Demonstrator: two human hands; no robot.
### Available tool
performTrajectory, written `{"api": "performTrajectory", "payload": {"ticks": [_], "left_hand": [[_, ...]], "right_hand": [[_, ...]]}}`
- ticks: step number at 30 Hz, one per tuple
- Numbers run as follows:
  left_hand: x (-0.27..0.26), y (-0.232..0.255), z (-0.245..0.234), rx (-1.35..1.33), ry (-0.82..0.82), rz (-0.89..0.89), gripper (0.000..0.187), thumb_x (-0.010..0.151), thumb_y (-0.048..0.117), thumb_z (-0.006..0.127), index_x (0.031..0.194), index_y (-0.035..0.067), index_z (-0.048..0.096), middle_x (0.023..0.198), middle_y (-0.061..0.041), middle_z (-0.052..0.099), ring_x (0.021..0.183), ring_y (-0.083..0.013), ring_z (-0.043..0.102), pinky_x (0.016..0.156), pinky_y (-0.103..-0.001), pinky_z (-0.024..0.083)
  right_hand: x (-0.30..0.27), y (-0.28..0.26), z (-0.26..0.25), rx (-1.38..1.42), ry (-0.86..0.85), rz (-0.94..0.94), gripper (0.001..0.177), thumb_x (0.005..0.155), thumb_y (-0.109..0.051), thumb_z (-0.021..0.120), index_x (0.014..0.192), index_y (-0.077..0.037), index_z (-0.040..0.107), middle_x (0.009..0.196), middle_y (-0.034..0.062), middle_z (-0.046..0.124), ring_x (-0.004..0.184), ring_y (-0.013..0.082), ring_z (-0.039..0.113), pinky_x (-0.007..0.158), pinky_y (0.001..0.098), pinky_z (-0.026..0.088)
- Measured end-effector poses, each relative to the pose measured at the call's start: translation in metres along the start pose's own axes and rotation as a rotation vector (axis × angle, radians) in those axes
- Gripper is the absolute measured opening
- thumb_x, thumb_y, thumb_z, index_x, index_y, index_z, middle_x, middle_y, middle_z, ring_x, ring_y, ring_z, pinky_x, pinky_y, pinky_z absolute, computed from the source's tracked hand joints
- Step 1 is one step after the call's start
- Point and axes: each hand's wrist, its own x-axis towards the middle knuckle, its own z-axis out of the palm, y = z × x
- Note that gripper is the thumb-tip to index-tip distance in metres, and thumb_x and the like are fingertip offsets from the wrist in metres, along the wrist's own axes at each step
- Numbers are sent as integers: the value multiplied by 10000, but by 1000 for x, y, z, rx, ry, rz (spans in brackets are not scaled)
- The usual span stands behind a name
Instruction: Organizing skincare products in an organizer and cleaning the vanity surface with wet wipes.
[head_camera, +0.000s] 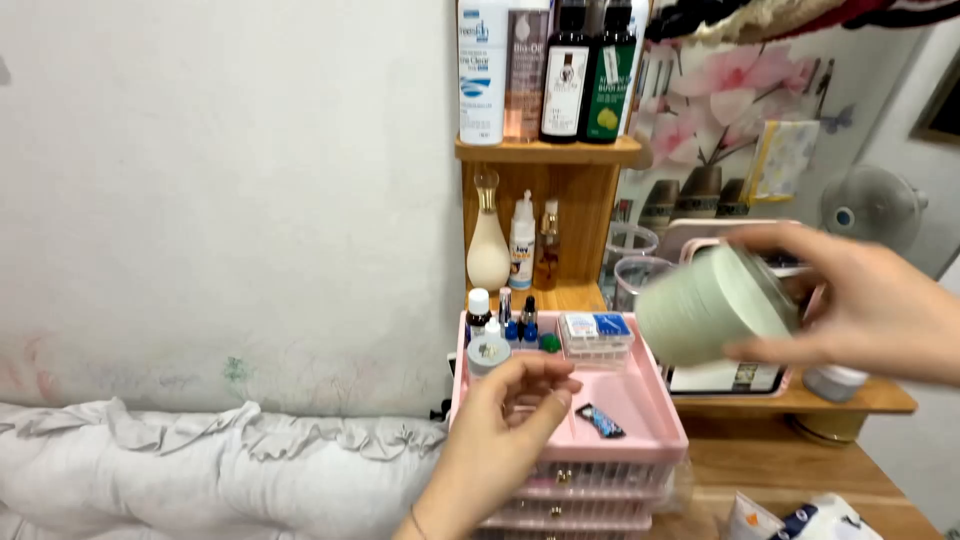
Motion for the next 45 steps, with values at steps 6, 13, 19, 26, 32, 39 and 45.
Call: {"api": "performTrajectory", "payload": {"ticks": [6,13,19,26,32,39,45], "left_hand": [[57,56,-3,303,114,81,243,885,155,698,1102,48,722,962,-23,787,868,-110,738,770,-274,579],[113,47,9,551,133,129,277,859,159,692,1112,53,724,997,-64,788,890,-142,750,840,-294,601],[143,38,-1,701,191,159,298,850,190,706,1117,61,736,1032,-103,772,949,-198,746,870,-334,580],[167,42,-51,1001,477,-182,512,830,334,751,1265,96,623,1295,-148,635,1221,-297,599,1037,-403,478],[213,-29,-109,903,273,-400,860,837,345,797,1480,-61,394,1472,-275,507,1385,-339,527,1158,-388,434],[243,-85,-142,775,161,-459,854,839,216,797,1527,-43,363,1471,-258,523,1338,-319,580,1097,-382,488],[252,-94,-138,627,128,-410,761,825,231,795,1467,-7,463,1277,-187,712,1143,-254,724,995,-363,553]], "right_hand": [[84,-37,11,103,-5,-264,997,526,-424,964,1408,-209,551,1255,65,708,991,244,762,824,378,623],[151,-49,53,-6,-131,-320,990,493,-430,949,1388,-200,598,1146,119,749,1027,258,753,928,364,583],[191,-32,80,-24,-213,-416,979,489,-443,920,1382,-165,631,1222,112,728,1100,252,724,990,342,554],[211,-25,91,-76,-313,-393,964,527,-440,896,1402,-171,593,1211,128,734,1105,245,717,1003,331,546],[219,-18,111,-75,-288,-430,939,561,-433,890,1404,-145,593,1186,159,725,1113,266,704,1004,346,543],[214,-7,124,-83,-97,-362,938,551,-466,933,1363,-105,634,1276,187,644,1183,299,643,1024,369,500],[215,1,130,-43,-47,-351,897,555,-477,948,1309,-75,673,1206,186,713,1157,298,685,1019,359,521]]}}
